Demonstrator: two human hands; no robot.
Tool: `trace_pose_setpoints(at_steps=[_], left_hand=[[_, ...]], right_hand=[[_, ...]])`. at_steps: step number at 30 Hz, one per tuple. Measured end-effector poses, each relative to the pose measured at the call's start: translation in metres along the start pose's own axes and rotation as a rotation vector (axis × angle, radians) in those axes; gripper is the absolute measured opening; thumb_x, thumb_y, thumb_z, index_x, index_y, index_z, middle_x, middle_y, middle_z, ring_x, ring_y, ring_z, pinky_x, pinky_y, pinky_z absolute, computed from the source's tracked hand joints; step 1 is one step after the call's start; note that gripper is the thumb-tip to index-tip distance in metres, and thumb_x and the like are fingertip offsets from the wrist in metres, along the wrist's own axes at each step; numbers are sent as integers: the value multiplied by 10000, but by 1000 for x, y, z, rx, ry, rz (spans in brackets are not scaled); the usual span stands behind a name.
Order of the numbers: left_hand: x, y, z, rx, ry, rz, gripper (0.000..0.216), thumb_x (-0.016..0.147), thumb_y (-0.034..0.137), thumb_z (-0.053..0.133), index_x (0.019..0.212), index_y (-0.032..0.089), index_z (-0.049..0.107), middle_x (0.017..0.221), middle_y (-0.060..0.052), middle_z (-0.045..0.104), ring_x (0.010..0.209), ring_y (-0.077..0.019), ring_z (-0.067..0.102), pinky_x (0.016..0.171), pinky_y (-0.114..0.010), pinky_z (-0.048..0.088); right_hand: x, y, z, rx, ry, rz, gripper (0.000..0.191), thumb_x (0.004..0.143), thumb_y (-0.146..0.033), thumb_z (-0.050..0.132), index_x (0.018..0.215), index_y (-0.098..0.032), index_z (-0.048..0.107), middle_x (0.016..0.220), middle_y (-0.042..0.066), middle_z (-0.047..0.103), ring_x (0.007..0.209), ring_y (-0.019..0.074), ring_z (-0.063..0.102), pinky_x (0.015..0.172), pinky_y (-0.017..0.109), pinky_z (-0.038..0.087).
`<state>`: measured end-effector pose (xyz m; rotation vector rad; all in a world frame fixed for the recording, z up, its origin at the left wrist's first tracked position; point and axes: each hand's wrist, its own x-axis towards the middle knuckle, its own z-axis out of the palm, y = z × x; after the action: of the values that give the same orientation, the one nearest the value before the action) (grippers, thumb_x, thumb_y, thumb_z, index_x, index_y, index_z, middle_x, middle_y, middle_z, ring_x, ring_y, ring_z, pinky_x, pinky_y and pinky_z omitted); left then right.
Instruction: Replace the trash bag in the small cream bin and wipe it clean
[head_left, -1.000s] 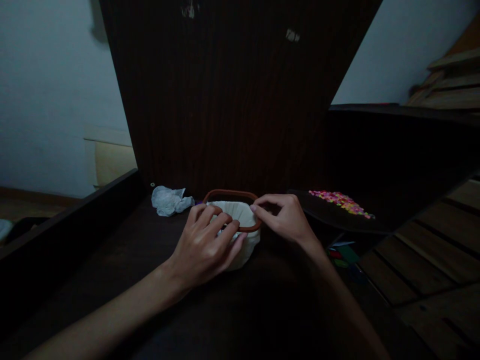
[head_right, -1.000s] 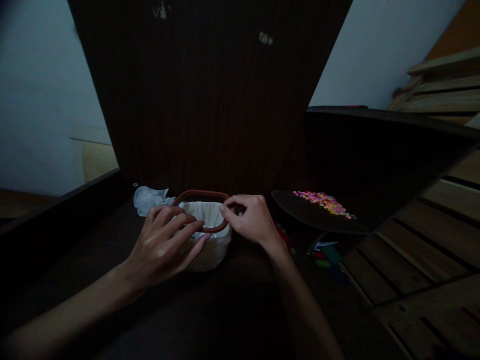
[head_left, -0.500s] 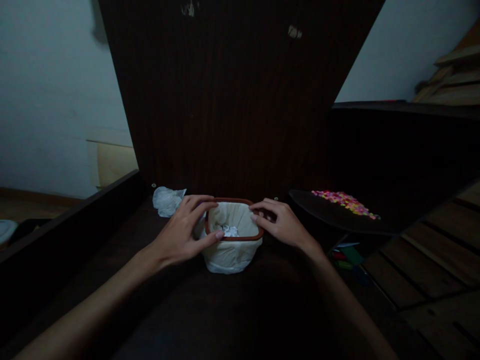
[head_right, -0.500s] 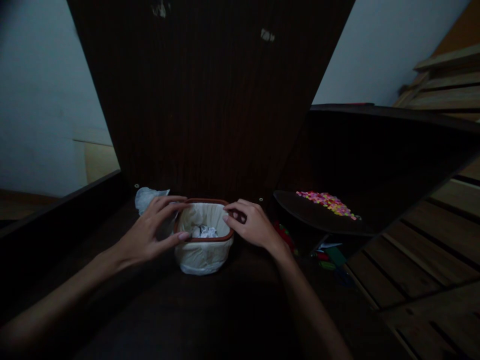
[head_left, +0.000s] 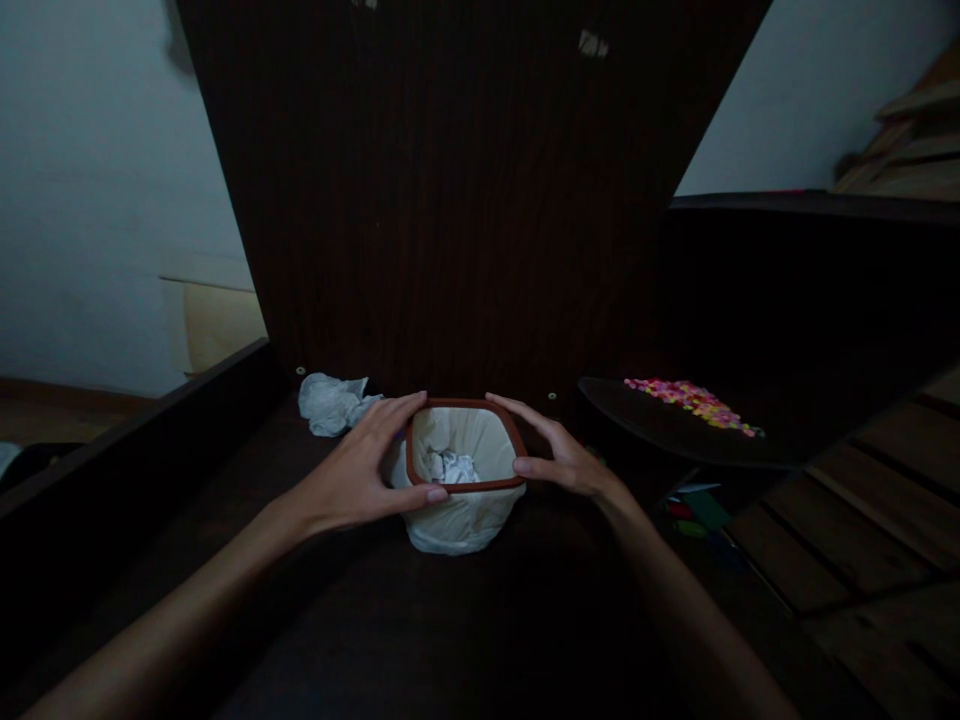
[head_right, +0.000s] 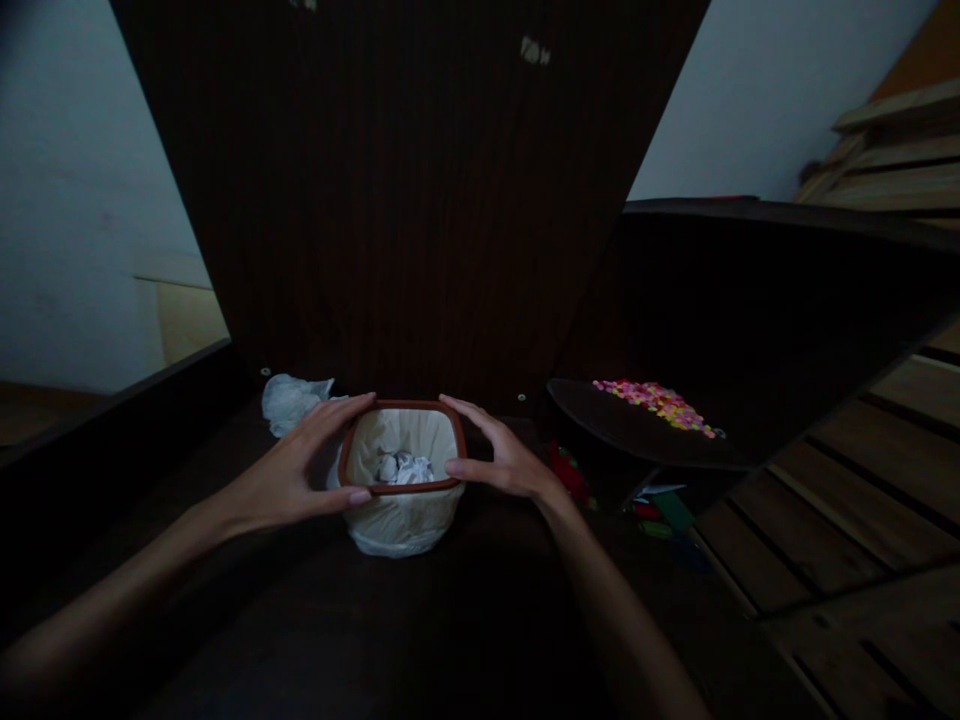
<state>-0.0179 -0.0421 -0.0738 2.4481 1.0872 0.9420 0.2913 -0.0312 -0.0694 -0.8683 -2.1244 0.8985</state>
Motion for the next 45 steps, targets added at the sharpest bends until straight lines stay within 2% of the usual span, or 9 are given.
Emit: trace_pose_setpoints(at_steps=[5, 11, 16, 24, 30, 36, 41, 43, 45], left_hand=[[-3, 4, -4, 15, 5, 18, 956, 764, 679, 720, 1519, 174, 423, 1568, -200, 447, 1443, -412, 419, 1200, -629, 329], [-7, -2, 3, -70, 7, -9, 804, 890, 650, 599, 1544, 224, 408, 1618, -159, 400, 1484, -386, 379, 1213, -615, 314], [-10, -6, 11, -79, 48, 24, 804, 884, 610, 640, 1552, 238, 394, 1615, -157, 403, 1477, -385, 388, 1204, -617, 326], [-13, -11, 18, -46, 96, 98, 774, 893, 558, 653, 1548, 251, 379, 1596, -163, 418, 1459, -380, 406, 1178, -635, 352], [-9, -12, 11, 7, 41, 99, 777, 888, 583, 648, 1537, 230, 409, 1601, -173, 420, 1447, -384, 424, 1190, -641, 330], [-4, -21, 3, 11, -44, 71, 786, 952, 651, 496, 1594, 237, 309, 1666, -130, 323, 1534, -354, 291, 1234, -606, 268], [6, -26, 1, 3, 76, -31, 699, 957, 658, 462, 1476, 189, 463, 1557, -156, 482, 1432, -344, 448, 1199, -572, 339], [14, -28, 3, -27, 149, -116, 662, 949, 657, 458, 1380, 160, 534, 1445, -171, 573, 1332, -342, 536, 1112, -558, 444], [22, -29, 6, -63, 221, -225, 621, 934, 651, 465, 1269, 144, 590, 1305, -172, 646, 1186, -334, 622, 982, -530, 535]], right_hand=[[-1, 0, 0, -29, -12, 14, 869, 828, -621, 714, 1569, -310, 383, 1645, 80, 369, 1512, 342, 336, 1235, 584, 239], [-3, 1, 1, -15, -17, 75, 919, 817, -626, 719, 1583, -270, 358, 1637, 107, 378, 1498, 352, 357, 1229, 577, 248], [-4, 4, 4, -21, -1, 65, 903, 822, -624, 711, 1578, -272, 366, 1620, 111, 404, 1475, 353, 392, 1207, 564, 289], [-5, 12, 10, -125, 35, 31, 955, 819, -717, 643, 1571, -193, 374, 1569, 170, 441, 1433, 359, 431, 1180, 543, 327], [-2, 13, 8, -197, 56, -44, 896, 831, -739, 611, 1533, -209, 438, 1537, 171, 472, 1410, 356, 448, 1165, 547, 345], [-15, 10, 18, -170, 129, -23, 857, 881, -713, 569, 1543, -201, 382, 1583, 169, 401, 1471, 336, 362, 1211, 536, 283], [-36, 8, 27, -63, 253, 10, 618, 970, -612, 493, 1471, -252, 455, 1592, 122, 411, 1497, 301, 335, 1242, 509, 235], [-43, 12, 28, 73, 311, 15, 487, 1009, -578, 412, 1361, -273, 551, 1537, 98, 481, 1466, 285, 389, 1221, 498, 286], [-49, 17, 30, 196, 385, 15, 453, 1011, -579, 380, 1284, -287, 593, 1492, 87, 522, 1427, 282, 442, 1178, 495, 357]])
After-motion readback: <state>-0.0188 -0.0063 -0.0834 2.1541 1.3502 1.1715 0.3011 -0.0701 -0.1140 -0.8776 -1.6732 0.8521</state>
